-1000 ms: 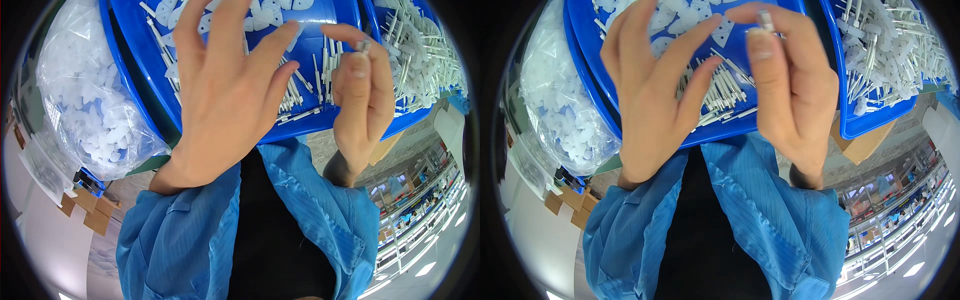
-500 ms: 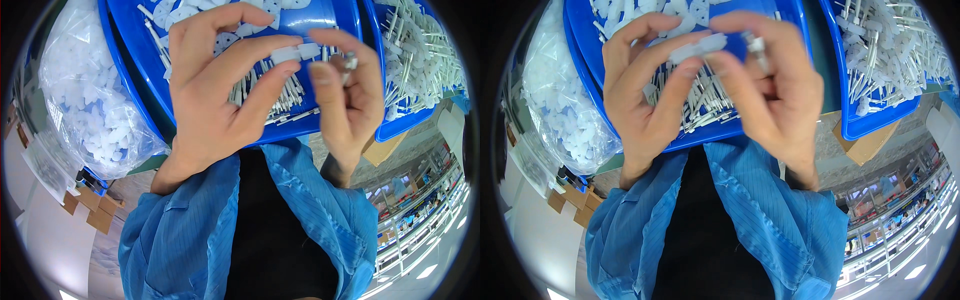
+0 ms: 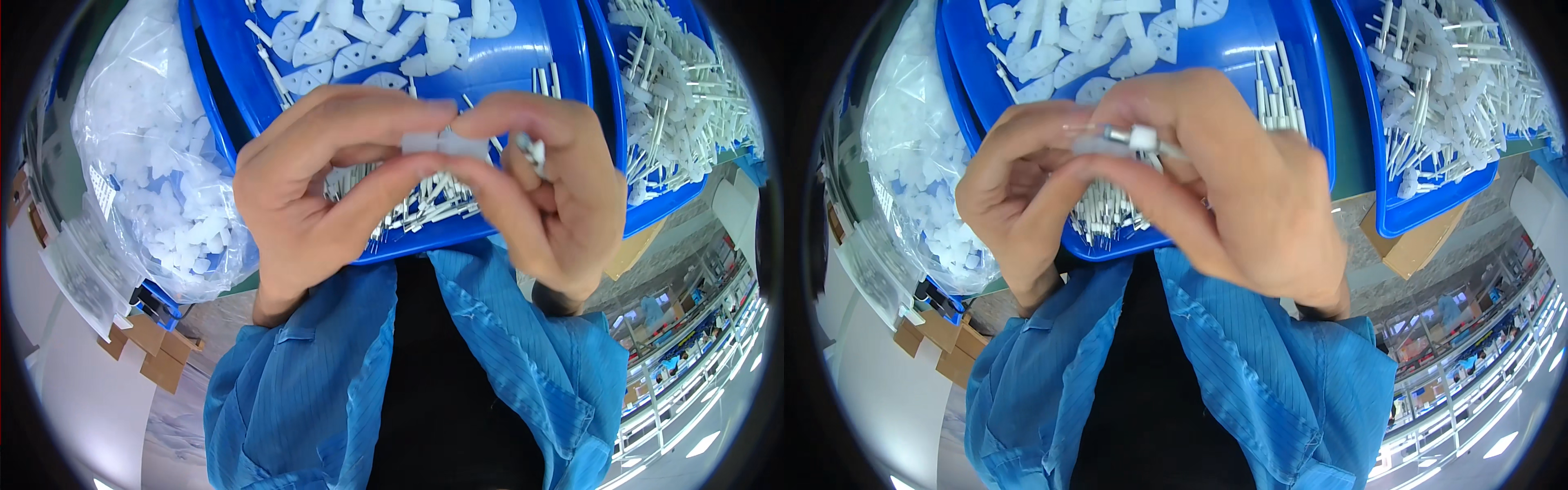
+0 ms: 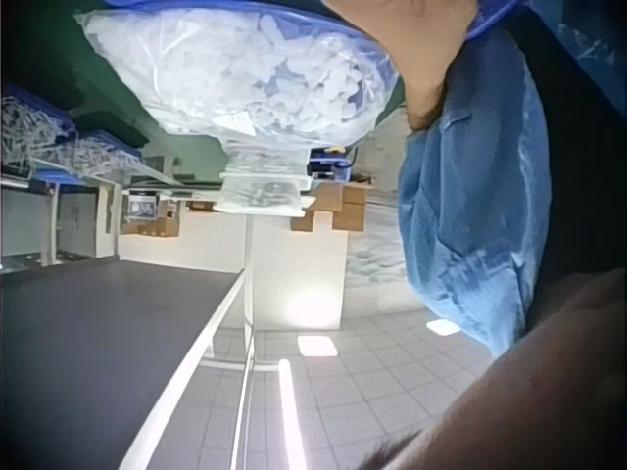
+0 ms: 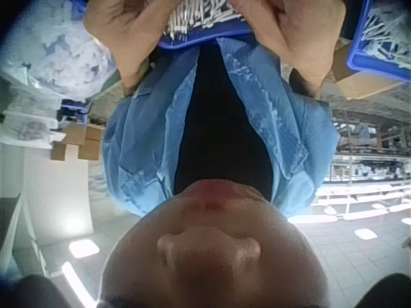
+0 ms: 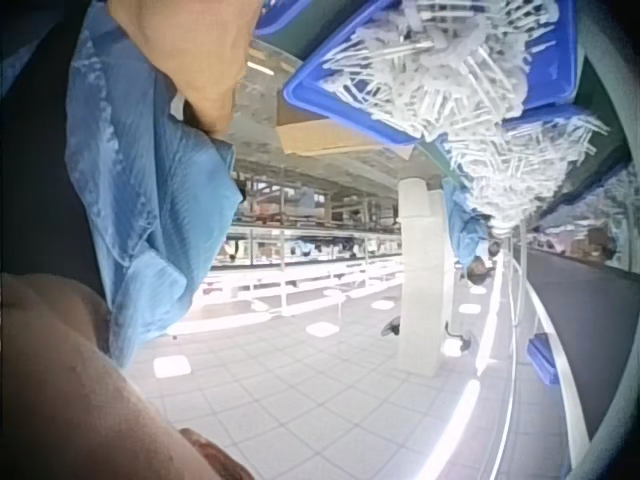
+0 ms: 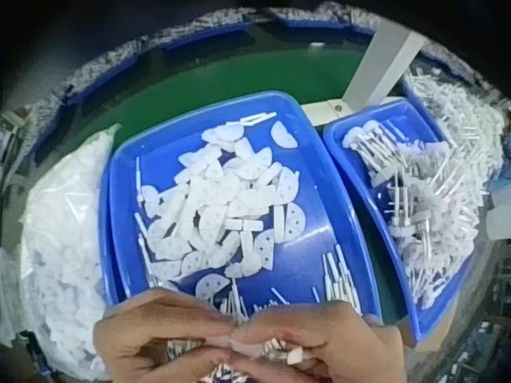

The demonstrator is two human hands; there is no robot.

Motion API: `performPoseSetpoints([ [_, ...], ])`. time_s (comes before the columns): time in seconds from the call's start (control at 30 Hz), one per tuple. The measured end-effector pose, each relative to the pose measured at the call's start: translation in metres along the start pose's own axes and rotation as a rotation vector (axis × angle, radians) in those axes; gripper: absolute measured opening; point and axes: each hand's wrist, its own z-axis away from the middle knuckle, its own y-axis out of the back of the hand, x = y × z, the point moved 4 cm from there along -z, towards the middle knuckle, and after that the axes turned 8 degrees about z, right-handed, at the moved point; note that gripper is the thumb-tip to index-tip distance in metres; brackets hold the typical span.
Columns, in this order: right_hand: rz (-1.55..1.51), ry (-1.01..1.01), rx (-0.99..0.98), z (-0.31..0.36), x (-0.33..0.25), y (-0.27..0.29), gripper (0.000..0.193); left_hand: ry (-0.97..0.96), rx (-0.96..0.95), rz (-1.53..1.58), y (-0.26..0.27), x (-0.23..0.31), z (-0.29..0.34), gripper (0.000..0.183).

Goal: The person assembles small white plastic components by inserting thin white rods into the holes of semi-circular plastic pieces. The person picks up a piece from a blue tray, inserts a rod, and places the assembled unit into a separate blue tray. This repetitive process continues throughout the video.

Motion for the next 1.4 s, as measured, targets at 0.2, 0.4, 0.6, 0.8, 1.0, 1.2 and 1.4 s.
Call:
performPoseSetpoints([
  [0.2,0.050,-0.174,0.142,0.010,-0.017,-0.025,0.011,-0.048,0.165,0.196,0.011,-0.021,0.006,0.027],
  [0.4,0.284,-0.125,0.147,0.013,-0.009,-0.035,0.010,-0.011,0.185,0.260,0.012,-0.015,0.010,0.021],
  [0.6,0.382,0.029,0.108,0.006,-0.023,-0.036,0.012,-0.052,0.167,0.315,0.013,-0.017,0.010,0.021],
  [0.8,0.118,-0.176,0.008,0.006,-0.017,-0.035,0.010,-0.084,0.212,0.227,0.012,-0.014,0.013,0.022],
  [1.0,0.161,0.058,-0.003,0.010,-0.008,-0.027,0.010,-0.068,0.191,0.258,0.011,-0.011,0.012,0.030],
  [1.2,-0.418,-0.194,-0.234,0.019,-0.003,-0.028,0.018,-0.223,0.187,0.210,0.009,-0.006,0.013,0.034],
  [1.4,0.145,0.218,0.017,0.029,0.000,-0.022,0.018,-0.383,-0.027,-0.090,0.013,0.008,0.005,0.030],
])
